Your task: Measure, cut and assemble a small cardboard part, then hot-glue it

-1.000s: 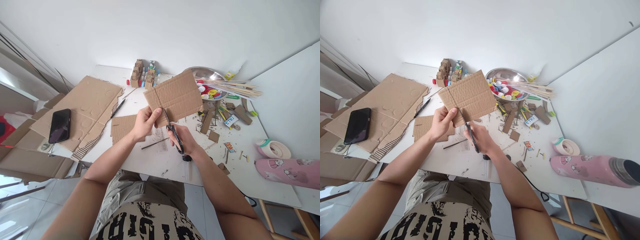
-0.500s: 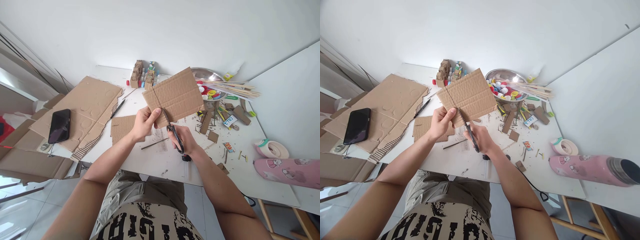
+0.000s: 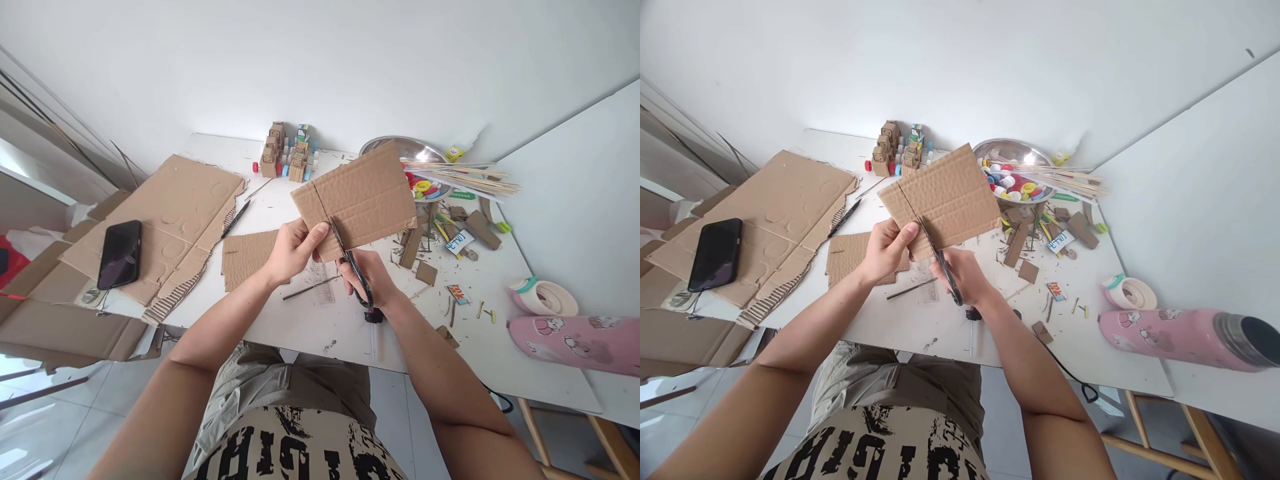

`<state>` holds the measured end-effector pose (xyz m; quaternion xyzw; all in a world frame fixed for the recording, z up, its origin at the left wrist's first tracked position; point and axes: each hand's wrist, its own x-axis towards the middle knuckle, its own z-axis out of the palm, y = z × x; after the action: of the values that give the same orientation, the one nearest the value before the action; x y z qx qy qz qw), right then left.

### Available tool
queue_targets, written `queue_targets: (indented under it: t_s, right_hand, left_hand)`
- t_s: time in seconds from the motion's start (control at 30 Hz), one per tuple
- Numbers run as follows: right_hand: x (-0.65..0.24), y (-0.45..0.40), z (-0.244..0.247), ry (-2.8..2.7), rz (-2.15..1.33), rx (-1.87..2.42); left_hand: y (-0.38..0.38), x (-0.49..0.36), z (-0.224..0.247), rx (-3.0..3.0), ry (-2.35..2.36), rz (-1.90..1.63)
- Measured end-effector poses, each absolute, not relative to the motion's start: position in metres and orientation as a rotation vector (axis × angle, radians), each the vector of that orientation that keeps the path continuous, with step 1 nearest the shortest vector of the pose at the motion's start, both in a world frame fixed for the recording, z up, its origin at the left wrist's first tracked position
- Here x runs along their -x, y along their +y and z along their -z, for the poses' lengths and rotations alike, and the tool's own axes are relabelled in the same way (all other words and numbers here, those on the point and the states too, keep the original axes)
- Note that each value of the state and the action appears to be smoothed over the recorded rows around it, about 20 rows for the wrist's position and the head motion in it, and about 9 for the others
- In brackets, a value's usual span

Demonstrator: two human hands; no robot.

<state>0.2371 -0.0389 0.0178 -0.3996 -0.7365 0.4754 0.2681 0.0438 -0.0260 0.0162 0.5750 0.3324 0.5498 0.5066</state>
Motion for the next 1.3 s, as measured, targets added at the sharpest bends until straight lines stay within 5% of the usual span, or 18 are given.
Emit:
queue_targets:
  t_s: [1.3]
  right_hand:
    - [-0.238,-0.041,-0.025,-1.947,-1.398,1.112]
  left_hand:
    - [-0.026,-0.043,-0.017,-1.34,0.865,-1.323]
